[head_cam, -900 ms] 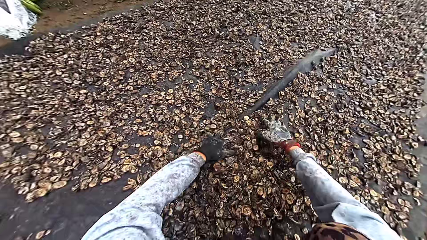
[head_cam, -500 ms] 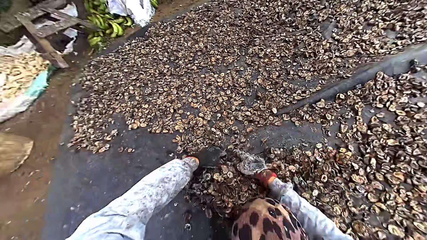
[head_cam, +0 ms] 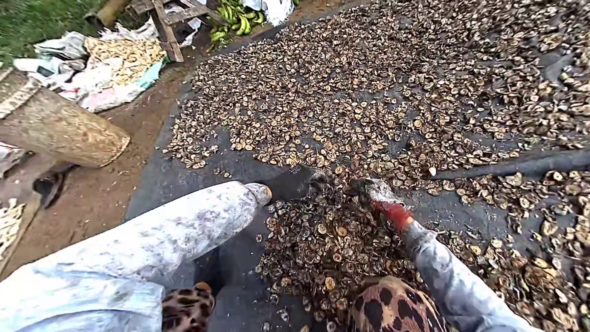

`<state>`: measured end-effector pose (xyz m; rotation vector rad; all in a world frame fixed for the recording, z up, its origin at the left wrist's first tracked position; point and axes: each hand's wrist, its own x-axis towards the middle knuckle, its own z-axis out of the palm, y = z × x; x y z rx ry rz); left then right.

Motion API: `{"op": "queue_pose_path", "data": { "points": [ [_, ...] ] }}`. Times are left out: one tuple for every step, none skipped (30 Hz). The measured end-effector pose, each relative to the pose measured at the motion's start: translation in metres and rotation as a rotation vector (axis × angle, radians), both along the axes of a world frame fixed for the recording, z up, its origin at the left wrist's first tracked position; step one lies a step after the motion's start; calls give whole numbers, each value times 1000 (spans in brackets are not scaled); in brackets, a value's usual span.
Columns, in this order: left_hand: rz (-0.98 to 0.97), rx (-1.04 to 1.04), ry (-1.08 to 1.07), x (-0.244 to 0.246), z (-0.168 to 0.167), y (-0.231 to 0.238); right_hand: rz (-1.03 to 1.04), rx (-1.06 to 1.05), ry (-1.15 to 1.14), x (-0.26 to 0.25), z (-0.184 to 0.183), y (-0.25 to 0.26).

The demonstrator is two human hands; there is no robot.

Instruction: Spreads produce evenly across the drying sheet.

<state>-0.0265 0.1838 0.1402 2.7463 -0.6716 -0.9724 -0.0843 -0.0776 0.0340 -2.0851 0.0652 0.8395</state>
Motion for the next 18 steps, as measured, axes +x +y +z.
{"op": "queue_pose_path", "data": {
  "points": [
    [-9,-21,-6,5,-4,10,101,-60,-5,17,-3,12],
    [-22,-37,-3,13,-7,21,226,-142,33,35,3,22],
    [-41,-46,17,22,-9,31,351,-217,50,55,16,35],
    [-56,-51,60,32,-10,41,448,-255,-3,76,25,48],
    [-69,-46,110,44,-10,52,494,-262,-89,98,25,57],
    [-81,-36,144,58,-10,65,502,-259,-144,121,22,63],
    [-97,-29,136,72,-14,82,487,-257,-201,143,18,69],
    [-130,-40,57,91,-29,103,442,-284,-247,162,7,69],
    [-160,-43,-45,112,-44,123,346,-306,-300,178,-13,63],
    [-131,23,-30,134,-41,131,219,-325,-288,187,-35,57],
    [-92,77,-8,158,-41,140,132,-388,-161,194,-38,60],
    [-62,107,-9,185,-45,151,78,-445,17,203,-26,72],
    [-20,115,-8,211,-45,158,38,-478,117,210,-21,89],
    [21,114,-22,236,-50,166,3,-483,100,215,-21,110],
    [57,94,-56,262,-60,173,15,-511,67,221,-18,131],
    [88,80,-90,291,-70,179,63,-565,43,229,-12,149],
    [121,81,-103,317,-73,182,99,-614,24,240,-5,163],
    [157,94,-103,340,-75,184,97,-625,25,250,5,173]
  ]
}}
